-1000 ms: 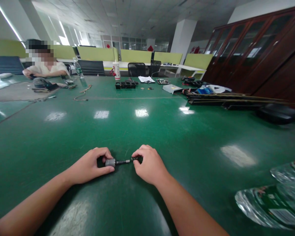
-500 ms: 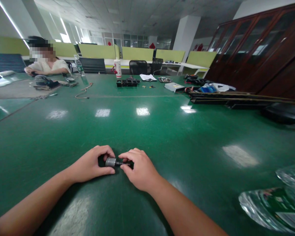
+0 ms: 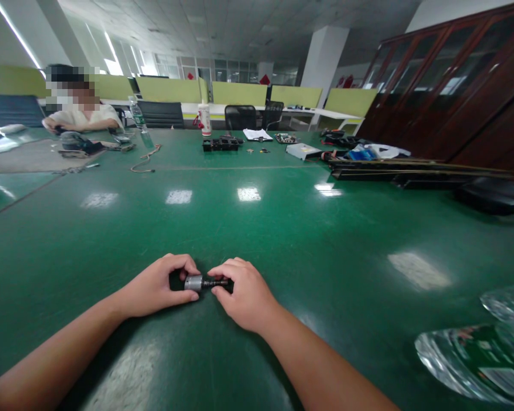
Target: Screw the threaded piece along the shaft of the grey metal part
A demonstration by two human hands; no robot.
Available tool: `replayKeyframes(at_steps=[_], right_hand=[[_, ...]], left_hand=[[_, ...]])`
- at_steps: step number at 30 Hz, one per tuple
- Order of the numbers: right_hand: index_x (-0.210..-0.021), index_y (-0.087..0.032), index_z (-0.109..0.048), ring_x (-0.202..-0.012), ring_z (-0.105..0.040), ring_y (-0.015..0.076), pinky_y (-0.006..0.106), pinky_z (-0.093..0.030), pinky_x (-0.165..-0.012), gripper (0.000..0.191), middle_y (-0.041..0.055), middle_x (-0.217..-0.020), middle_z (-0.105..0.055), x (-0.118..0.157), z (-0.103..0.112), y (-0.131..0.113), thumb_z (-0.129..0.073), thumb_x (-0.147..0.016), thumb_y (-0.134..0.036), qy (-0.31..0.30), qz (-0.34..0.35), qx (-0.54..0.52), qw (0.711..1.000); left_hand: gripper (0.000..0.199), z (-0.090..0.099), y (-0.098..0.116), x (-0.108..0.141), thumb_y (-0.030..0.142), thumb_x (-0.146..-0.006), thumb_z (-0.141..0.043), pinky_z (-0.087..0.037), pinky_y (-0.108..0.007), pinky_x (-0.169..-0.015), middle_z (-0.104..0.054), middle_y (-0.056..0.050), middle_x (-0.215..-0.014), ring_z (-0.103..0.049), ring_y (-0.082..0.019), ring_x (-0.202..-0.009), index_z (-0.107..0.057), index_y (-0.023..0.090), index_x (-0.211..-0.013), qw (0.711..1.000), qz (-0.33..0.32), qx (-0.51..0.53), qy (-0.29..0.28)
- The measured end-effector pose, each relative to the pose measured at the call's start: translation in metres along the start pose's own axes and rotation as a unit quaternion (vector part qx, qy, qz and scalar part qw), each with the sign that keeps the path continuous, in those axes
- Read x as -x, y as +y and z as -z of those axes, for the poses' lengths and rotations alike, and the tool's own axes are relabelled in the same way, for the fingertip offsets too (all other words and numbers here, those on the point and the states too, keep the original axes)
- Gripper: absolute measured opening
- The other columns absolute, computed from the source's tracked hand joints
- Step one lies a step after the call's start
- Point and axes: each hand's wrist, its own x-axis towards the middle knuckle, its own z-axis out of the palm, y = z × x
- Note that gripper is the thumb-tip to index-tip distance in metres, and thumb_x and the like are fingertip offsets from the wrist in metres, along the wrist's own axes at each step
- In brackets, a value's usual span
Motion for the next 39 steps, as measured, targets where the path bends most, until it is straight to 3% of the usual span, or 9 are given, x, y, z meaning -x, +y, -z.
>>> replayKeyframes(at_steps=[17,29,39], right_hand=[[-0.103,-0.023,-0.072,-0.095,-0.059,0.0193,0.036,-0.044,-0.087,0.022,0.0027,-0.100,-0.071,-0.0004,0.0012,0.0002,-0.063,-0.086,-0.011,-0.024,0.007,0.022,0.999],[-0.089,-0.020,-0.068,-0.088,-0.057,0.0179,0.032,-0.042,-0.080,0.014,0.0010,-0.089,-0.068,-0.0009,0.0042,-0.0041,-0.072,-0.079,-0.012,-0.025,-0.018,0.046,0.998],[-0.099,-0.022,-0.069,-0.090,-0.057,0.0182,0.033,-0.043,-0.082,0.020,0.0021,-0.094,-0.069,0.0003,0.0033,-0.0007,-0.066,-0.084,-0.009,-0.023,0.005,0.039,0.999]], left_hand=[[0.035,-0.0010,-0.0009,-0.0003,0.042,-0.070,-0.082,-0.039,-0.031,-0.079,-0.065,0.002,-0.085,-0.059,-0.018,-0.080,-0.064,0.020,-0.092,1.000,-0.013,-0.005,0.001],[0.028,-0.0002,0.0016,0.0005,0.039,-0.074,-0.077,-0.040,-0.031,-0.080,-0.066,0.001,-0.085,-0.059,-0.018,-0.079,-0.064,0.021,-0.091,1.000,-0.023,-0.016,0.005],[0.021,-0.0013,0.0004,0.0006,0.035,-0.076,-0.073,-0.040,-0.031,-0.079,-0.065,0.001,-0.082,-0.060,-0.019,-0.078,-0.063,0.020,-0.088,0.999,-0.020,-0.029,0.008]])
